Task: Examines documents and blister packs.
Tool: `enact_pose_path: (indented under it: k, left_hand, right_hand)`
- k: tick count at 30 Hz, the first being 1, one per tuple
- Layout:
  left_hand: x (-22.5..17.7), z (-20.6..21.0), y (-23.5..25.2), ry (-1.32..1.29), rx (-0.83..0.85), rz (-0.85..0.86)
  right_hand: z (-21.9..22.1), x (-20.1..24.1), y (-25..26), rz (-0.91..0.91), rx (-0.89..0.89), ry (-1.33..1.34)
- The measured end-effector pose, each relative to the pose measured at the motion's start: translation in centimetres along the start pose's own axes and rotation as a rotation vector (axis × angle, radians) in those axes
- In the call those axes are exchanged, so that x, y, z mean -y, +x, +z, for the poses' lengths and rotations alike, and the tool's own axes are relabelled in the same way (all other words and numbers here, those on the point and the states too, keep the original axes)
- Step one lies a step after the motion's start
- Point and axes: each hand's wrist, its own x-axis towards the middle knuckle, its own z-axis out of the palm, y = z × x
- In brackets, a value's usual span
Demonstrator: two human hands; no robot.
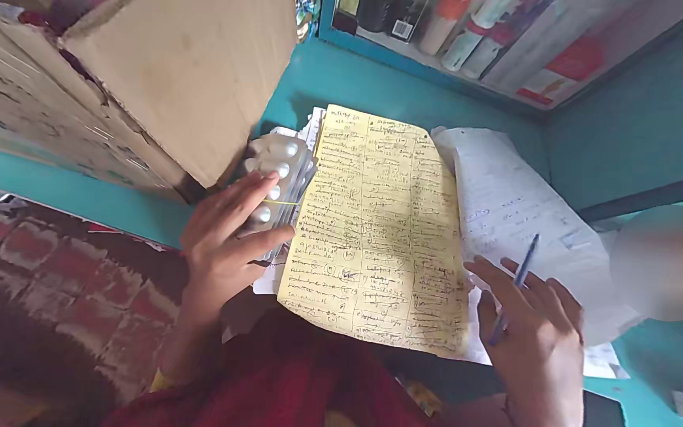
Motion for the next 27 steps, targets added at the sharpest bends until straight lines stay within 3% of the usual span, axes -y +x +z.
enact_pose_path:
  k: [6, 10, 18, 27]
  left_hand:
    - [0.1, 0.0, 0.0, -0.034, 0.011, 0.031]
    - [0.1, 0.0, 0.0, -0.026, 0.025, 0.029]
    - [0.2, -0.1, -0.1, -0.012, 0.028, 0.038]
    - [-0.6, -0.9, 1.0, 0.046, 0.211, 0.033]
  right_hand:
    - [-0.2, 0.4, -1.7, 0.015, -0.114, 0.115]
    - [0.6, 1.9, -2.5, -0.138, -0.153, 0.224]
    - [2.9, 3.8, -4.0, -0.406, -0.047, 0.372]
    - [4.0, 4.2, -5.2, -0.366, -0.072, 0.424]
